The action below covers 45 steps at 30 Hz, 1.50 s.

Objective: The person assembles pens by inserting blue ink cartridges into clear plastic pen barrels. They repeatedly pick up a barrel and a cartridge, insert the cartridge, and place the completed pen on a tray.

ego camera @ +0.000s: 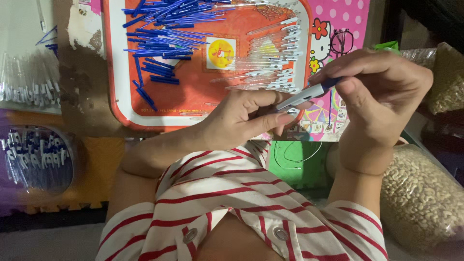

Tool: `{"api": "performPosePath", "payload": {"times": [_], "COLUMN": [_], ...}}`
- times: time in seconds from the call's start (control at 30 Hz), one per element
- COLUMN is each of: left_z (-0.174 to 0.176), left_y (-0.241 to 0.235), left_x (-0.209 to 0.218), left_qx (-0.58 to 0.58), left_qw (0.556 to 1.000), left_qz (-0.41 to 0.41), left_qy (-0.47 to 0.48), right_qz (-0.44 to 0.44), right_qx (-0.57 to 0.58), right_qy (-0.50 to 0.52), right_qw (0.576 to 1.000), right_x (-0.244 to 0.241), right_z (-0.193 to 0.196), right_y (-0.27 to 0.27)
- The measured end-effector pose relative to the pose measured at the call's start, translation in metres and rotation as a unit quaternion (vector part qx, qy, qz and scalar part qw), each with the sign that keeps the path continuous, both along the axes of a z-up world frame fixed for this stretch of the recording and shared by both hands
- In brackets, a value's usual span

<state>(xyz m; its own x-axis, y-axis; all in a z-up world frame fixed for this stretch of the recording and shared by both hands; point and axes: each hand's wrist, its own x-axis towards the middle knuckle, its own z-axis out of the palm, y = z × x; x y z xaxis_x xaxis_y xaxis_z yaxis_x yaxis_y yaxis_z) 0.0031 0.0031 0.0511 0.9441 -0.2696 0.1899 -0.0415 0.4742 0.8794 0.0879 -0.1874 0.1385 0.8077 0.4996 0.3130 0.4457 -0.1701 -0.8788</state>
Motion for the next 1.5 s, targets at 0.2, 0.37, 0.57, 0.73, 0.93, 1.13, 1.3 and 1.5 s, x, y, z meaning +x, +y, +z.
{"api": "performPosePath", "payload": {"times": [0.2,0.37,0.57,0.73,0.93,1.13,1.3,1.5], "left_z": [0.003,0.008,0.012,0.011,0.01,0.013,0.005,0.016], "left_y": [0.003,0.002,0.002,-0.002,-0.003,-0.003,-0.003,0.0], "left_x": [0.002,0.0,0.003,0.004,0.004,0.003,0.003,0.003], "left_qx": [-0.014,-0.008,0.014,0.006,0.028,0.012,0.004,0.026], "left_qw": [0.999,0.999,0.999,1.0,1.0,1.0,1.0,1.0], "left_qz": [-0.039,-0.031,-0.03,-0.005,0.001,0.01,-0.023,-0.012], "left_qy": [-0.012,0.017,0.001,-0.016,-0.009,-0.004,0.002,0.0], "right_qz": [-0.028,0.024,-0.033,0.022,-0.069,-0.044,0.005,0.069], "right_qx": [-0.009,-0.001,-0.001,0.018,0.001,0.004,0.004,0.021], "right_qy": [-0.013,-0.029,-0.04,-0.05,-0.049,-0.048,-0.07,-0.06], "right_qw": [0.999,0.999,0.999,0.998,0.996,0.998,0.997,0.996], "right_x": [-0.001,0.006,-0.003,0.015,-0.007,0.001,0.008,0.034], "right_z": [0.0,-0.003,-0.003,-0.016,-0.008,-0.012,-0.016,-0.028], "right_y": [0.001,-0.003,0.006,-0.012,0.007,0.0,-0.007,-0.029]}}
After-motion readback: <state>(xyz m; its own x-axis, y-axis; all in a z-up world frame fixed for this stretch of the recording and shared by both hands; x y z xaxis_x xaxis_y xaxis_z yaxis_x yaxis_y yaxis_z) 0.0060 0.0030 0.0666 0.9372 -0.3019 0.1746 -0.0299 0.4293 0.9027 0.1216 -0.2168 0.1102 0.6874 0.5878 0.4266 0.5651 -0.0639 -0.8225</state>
